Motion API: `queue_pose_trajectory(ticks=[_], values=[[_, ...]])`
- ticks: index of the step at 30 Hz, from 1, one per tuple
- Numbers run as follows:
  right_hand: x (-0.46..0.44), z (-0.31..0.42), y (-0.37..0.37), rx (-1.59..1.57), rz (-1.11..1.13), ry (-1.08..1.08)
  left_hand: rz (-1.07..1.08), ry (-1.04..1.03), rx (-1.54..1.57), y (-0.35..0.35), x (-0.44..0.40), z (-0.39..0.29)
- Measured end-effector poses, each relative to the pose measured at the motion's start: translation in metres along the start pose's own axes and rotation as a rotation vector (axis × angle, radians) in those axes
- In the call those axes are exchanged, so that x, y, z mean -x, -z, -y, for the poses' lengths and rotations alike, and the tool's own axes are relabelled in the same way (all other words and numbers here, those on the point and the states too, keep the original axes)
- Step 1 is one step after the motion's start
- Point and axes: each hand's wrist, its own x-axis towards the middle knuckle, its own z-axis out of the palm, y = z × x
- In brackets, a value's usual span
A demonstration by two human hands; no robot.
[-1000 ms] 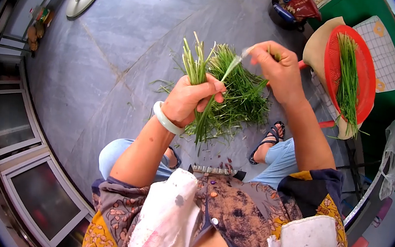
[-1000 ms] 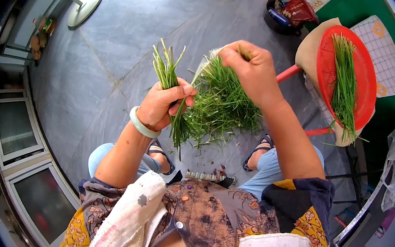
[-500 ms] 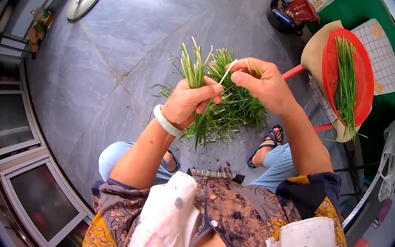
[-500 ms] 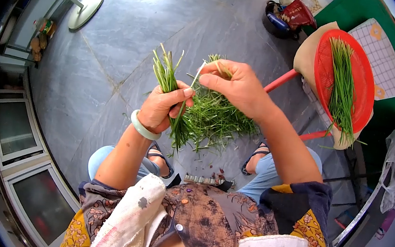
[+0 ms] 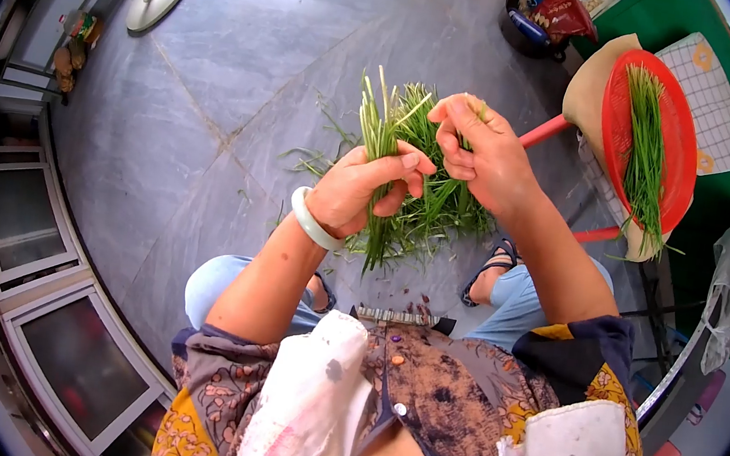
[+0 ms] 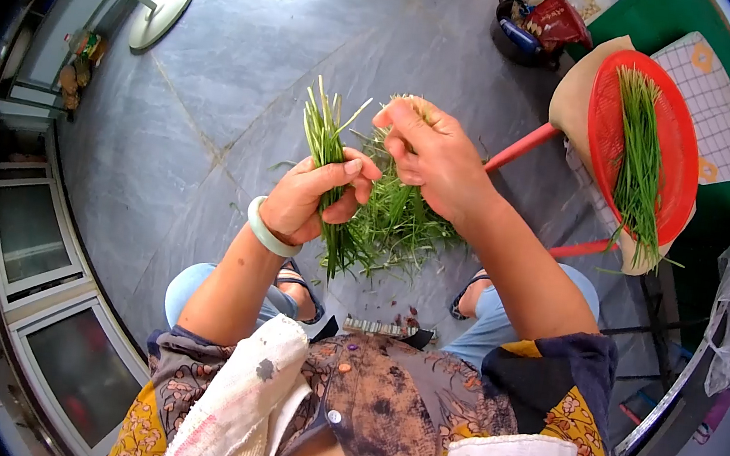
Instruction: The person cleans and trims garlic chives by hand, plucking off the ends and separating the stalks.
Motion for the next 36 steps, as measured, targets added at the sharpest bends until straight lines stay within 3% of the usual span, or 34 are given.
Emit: queue_pose_trajectory(ticks=[4, 12, 21, 30, 36], values=[[0.003, -0.007, -0.023, 0.08, -0.066, 0.092, -0.002, 0.038, -0.035, -0.004, -0.001, 0.001], [-0.009, 0.02, 0.01, -0.009, -0.233, 0.31, -0.058, 0.045, -0.039, 0.002, -0.001, 0.003], [0.001, 0.062, 0.047, -0.099, -0.321, 0.45, -0.475, -0.239, 0.265, 0.047, -0.005, -0.009], [0.0, 0.057, 0.046, -0.059, -0.302, 0.389, -0.279, -0.088, 0.133, 0.031, -0.004, -0.009], [-0.004, 0.046, 0.038, -0.014, -0.252, 0.327, -0.265, -0.037, 0.078, 0.024, -0.001, -0.012]])
